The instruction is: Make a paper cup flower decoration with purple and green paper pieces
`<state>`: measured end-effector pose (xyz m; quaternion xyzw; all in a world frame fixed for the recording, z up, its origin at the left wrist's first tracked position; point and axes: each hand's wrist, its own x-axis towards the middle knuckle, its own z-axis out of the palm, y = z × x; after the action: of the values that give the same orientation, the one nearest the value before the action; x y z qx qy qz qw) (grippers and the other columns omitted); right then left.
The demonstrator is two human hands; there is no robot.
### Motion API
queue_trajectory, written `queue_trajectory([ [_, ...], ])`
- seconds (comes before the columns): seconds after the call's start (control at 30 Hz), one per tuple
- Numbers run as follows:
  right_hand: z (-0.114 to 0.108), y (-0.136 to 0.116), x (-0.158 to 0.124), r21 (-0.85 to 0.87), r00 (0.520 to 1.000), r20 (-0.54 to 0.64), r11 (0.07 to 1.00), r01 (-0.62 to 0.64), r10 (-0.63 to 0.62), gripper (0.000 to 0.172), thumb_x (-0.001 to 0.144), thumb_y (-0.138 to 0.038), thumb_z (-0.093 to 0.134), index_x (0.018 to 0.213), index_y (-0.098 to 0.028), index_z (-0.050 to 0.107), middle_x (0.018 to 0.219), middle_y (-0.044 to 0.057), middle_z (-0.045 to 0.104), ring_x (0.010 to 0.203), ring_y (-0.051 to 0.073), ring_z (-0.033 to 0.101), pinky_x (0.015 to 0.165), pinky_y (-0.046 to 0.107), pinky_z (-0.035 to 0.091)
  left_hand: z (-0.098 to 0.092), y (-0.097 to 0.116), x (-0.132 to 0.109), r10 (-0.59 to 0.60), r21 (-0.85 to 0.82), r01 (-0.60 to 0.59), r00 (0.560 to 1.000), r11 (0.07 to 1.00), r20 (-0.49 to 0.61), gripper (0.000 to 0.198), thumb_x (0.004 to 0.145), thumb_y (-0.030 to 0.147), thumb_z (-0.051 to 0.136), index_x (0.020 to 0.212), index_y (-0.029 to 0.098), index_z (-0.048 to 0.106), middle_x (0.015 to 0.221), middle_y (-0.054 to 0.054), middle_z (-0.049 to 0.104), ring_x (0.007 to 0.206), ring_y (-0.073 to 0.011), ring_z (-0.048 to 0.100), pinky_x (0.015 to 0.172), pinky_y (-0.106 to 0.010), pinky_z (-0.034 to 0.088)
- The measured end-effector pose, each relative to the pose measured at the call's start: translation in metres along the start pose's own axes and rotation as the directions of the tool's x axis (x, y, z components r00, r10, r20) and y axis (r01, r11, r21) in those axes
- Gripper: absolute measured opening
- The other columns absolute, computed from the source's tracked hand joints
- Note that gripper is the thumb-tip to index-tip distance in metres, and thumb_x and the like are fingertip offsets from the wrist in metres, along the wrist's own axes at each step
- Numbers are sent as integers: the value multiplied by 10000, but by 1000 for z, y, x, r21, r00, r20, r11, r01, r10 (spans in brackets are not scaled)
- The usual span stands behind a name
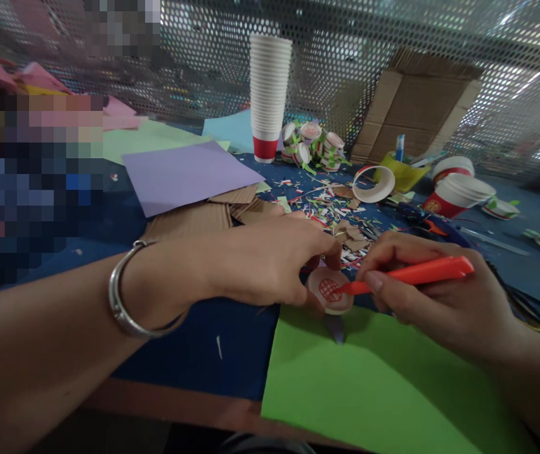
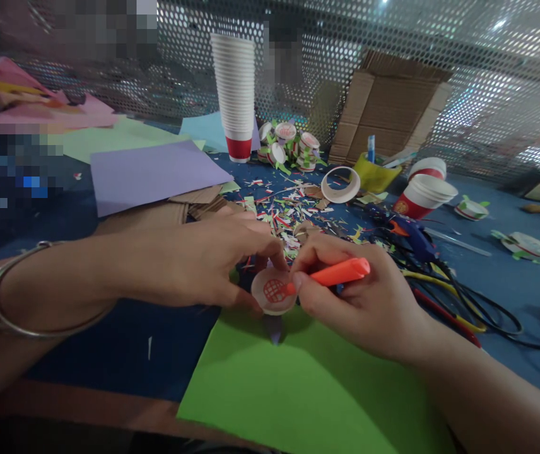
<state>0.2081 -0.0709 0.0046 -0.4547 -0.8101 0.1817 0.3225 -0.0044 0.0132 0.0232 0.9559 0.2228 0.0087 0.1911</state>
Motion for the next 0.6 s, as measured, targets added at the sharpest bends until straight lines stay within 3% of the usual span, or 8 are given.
queue_trajectory([
  [0.6, -2, 2, -1, -15, 999, -39, 1000, -9, 8, 158, 902, -163, 611, 758, -226, 628, 618, -47, 588, 494, 86, 514, 459, 246, 392, 2, -2, 0, 12, 10, -12, 1000, 1000, -23, 419, 768, 467, 785, 1115, 242, 716, 1011, -15, 717, 904, -222, 615, 728, -326, 357],
])
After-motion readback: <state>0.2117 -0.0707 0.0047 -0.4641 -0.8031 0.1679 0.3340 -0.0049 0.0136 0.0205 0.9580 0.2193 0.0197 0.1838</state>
